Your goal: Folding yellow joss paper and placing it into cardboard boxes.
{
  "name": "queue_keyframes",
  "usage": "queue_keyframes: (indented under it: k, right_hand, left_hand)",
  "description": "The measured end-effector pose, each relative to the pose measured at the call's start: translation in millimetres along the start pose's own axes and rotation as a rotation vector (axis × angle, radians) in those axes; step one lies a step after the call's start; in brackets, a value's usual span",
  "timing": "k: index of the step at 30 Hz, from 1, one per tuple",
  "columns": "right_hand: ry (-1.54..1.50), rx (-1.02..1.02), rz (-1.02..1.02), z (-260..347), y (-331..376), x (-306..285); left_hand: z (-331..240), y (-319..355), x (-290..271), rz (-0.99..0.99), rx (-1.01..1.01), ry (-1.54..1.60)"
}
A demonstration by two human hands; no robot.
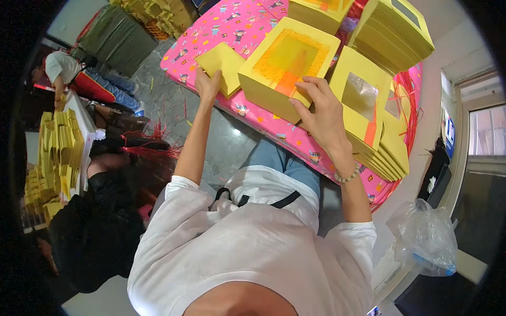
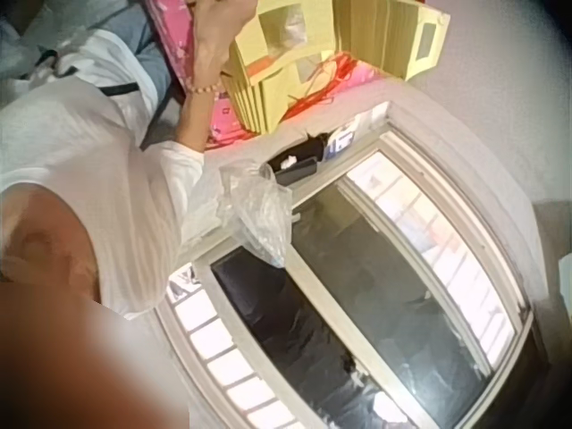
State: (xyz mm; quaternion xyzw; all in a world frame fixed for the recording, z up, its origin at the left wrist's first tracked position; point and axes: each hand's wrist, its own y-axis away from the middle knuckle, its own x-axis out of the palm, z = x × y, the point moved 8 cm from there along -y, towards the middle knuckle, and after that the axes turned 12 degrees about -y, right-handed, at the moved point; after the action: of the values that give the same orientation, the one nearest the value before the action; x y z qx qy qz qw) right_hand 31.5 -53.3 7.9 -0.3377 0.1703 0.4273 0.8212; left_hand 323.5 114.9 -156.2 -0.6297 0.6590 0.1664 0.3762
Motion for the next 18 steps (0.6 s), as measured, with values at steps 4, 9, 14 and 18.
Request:
queue_keyframes:
  k: [4, 9, 14, 18]
  right_hand:
    - [0.082, -0.134, -0.038, 9.5, 2.9, -7.9]
    - [0.11, -0.071, 0.025, -5.0, 4.9, -4.4]
    - [0.095, -0.041, 0.023, -5.1, 3.7, -5.1]
    - [0.053, 0.019, 0.009, -10.2, 2.3, -9.0]
  left_hand:
    - [-3.1, 0.9, -7.1, -0.077, 0.07, -0.125]
    - [-22.5, 5.6, -25.7, -0.161, 0.159, -0.306]
    - [-90.6, 17.9, -69.6, -0.25, 0.429, -0.067]
    - [-162.6, 49.7, -85.4, 0.06, 0.68, 0.389]
